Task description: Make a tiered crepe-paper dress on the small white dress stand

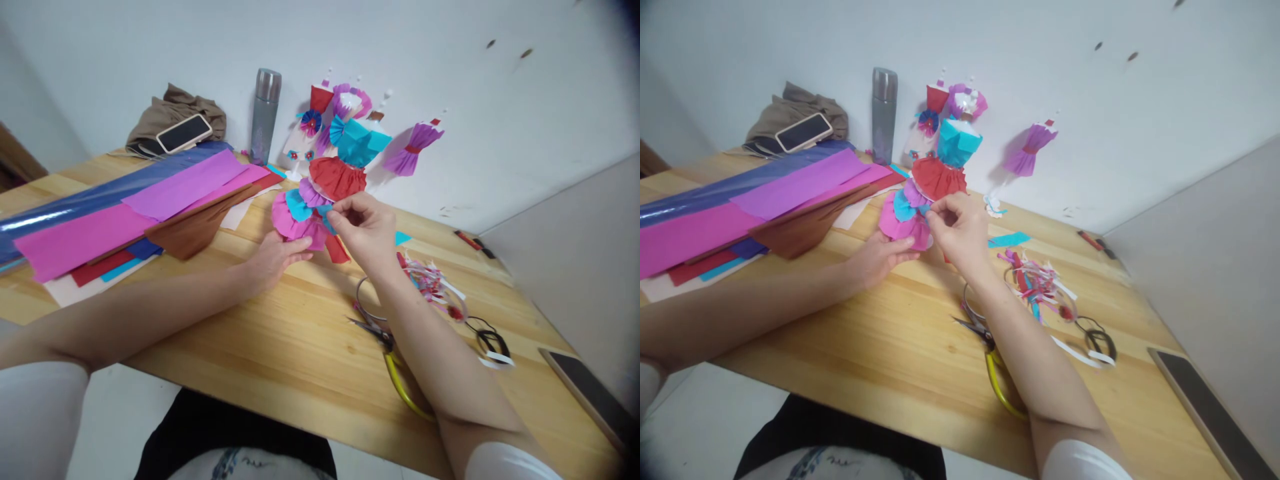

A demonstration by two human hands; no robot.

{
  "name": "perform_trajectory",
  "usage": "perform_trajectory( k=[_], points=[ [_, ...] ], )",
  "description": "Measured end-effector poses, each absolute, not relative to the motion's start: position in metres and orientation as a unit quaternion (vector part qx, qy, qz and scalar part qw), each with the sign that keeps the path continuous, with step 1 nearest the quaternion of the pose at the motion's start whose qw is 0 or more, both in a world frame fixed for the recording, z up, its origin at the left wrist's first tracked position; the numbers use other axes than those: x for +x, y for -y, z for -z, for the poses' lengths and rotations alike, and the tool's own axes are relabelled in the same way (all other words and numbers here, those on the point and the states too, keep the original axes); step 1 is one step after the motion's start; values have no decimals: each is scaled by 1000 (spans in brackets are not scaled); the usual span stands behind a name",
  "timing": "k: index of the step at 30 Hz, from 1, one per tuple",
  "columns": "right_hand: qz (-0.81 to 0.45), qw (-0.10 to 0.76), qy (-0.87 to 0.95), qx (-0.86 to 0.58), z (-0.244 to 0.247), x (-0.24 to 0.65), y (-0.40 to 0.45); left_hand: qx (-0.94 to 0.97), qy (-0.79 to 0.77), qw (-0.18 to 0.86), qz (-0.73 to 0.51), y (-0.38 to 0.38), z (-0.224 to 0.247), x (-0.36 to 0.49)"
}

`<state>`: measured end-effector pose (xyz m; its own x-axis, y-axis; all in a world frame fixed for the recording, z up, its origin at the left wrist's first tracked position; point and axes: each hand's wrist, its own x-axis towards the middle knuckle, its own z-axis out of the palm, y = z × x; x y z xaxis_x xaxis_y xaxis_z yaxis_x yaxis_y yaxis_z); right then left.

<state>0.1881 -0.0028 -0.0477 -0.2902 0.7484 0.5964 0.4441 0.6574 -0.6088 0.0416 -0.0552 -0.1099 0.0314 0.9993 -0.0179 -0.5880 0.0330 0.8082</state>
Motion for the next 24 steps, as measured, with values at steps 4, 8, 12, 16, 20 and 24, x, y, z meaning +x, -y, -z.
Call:
perform_trajectory(
  k=[4,8,12,16,20,24],
  points=[
    [-114,463,800,-364,49,188,6,322,-289,633,-642,56,105,44],
    [-75,464,816,-337,48,187,9,293,-274,620,-674,52,105,49],
    [-58,461,821,-331,47,187,10,286,-272,626,-672,47,108,49],
    [-57,455,824,-333,47,187,10,305,-268,633,-659,46,107,49],
    [-52,444,833,-327,46,187,12,298,-274,622,-670,42,107,50],
    [-40,438,841,-316,44,188,14,314,-322,582,-678,30,119,49]
  ],
)
